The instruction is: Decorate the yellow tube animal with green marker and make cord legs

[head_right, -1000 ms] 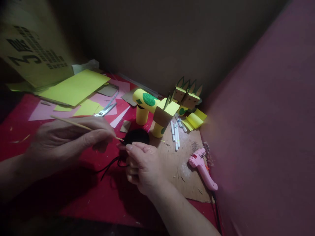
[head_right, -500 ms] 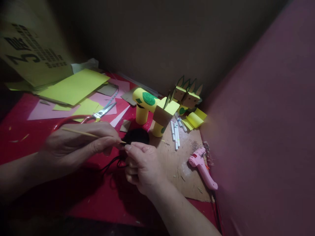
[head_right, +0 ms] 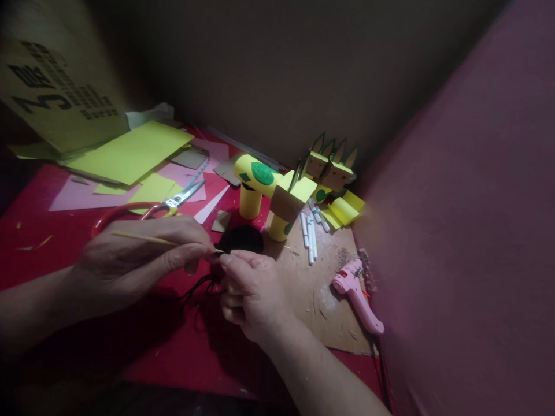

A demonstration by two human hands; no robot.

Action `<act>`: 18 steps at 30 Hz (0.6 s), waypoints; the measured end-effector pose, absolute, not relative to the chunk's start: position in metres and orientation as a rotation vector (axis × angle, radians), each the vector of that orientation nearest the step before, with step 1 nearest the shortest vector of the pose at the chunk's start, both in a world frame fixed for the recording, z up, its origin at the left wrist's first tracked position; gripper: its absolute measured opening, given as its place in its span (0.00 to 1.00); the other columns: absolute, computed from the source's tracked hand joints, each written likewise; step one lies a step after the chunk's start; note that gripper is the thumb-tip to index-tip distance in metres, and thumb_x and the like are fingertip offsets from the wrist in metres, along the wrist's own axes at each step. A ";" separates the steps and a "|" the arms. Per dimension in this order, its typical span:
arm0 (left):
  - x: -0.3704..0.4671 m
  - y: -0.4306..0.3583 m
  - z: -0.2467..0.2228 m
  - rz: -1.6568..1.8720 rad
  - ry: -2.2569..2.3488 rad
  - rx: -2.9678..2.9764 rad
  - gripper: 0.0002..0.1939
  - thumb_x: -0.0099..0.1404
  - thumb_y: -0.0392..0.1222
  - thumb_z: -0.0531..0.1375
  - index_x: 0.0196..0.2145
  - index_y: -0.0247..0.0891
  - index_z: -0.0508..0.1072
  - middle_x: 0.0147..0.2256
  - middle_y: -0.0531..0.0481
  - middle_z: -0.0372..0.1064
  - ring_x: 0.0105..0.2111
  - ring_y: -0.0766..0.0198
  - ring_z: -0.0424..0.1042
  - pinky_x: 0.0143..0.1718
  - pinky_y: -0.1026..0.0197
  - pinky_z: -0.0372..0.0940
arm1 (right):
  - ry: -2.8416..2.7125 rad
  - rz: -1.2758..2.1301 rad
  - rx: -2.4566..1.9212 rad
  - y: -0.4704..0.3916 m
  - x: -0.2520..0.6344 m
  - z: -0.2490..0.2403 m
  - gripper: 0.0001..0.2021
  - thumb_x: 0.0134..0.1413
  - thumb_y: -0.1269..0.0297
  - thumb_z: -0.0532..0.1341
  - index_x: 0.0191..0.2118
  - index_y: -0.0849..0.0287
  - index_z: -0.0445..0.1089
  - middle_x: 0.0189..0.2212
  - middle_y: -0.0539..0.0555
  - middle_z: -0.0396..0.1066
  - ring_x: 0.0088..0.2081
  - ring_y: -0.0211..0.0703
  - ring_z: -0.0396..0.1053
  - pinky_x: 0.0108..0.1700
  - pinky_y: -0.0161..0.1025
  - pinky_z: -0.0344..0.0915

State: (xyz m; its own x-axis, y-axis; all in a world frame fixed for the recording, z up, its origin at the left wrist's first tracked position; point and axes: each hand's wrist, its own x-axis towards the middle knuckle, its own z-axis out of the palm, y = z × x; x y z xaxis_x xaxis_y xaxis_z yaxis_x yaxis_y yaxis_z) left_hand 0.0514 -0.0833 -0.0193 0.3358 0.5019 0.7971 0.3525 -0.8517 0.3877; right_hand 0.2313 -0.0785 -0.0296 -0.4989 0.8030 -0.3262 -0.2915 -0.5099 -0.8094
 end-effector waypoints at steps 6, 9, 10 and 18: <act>0.049 -0.078 -0.032 1.501 0.742 2.819 0.07 0.71 0.29 0.55 0.42 0.34 0.72 0.33 0.45 0.75 0.31 0.63 0.74 0.29 0.63 0.68 | -0.927 2.036 -0.951 -0.078 0.232 -0.029 0.23 0.42 0.56 0.73 0.23 0.55 0.56 0.11 0.35 0.46 0.13 0.24 0.35 0.12 0.24 0.38; 0.048 -0.077 -0.035 1.503 0.843 2.885 0.07 0.73 0.32 0.53 0.42 0.37 0.71 0.33 0.46 0.75 0.30 0.63 0.75 0.27 0.63 0.67 | -0.922 2.031 -0.952 -0.077 0.231 -0.030 0.23 0.42 0.56 0.73 0.23 0.54 0.56 0.11 0.34 0.46 0.14 0.24 0.35 0.12 0.24 0.38; 0.047 -0.076 -0.036 1.520 0.878 2.897 0.07 0.73 0.33 0.53 0.42 0.37 0.70 0.33 0.47 0.75 0.30 0.62 0.75 0.27 0.63 0.67 | -0.921 2.028 -0.949 -0.077 0.231 -0.030 0.23 0.42 0.56 0.73 0.23 0.54 0.56 0.11 0.34 0.47 0.14 0.24 0.34 0.12 0.24 0.38; 0.037 -0.067 -0.032 1.562 1.286 2.957 0.07 0.73 0.35 0.55 0.40 0.37 0.73 0.32 0.48 0.75 0.27 0.65 0.73 0.25 0.63 0.65 | -0.957 2.059 -0.921 -0.079 0.232 -0.030 0.16 0.43 0.55 0.73 0.32 0.61 0.72 0.11 0.33 0.45 0.14 0.23 0.33 0.13 0.25 0.35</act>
State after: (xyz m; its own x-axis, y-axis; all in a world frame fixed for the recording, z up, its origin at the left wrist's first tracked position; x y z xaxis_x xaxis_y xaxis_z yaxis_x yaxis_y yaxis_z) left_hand 0.0371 -0.0668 -0.0315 0.3927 0.3780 0.8384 0.7500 -0.6592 -0.0542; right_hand 0.2323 -0.0795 -0.0295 -0.5202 0.7956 -0.3105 -0.2759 -0.5006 -0.8205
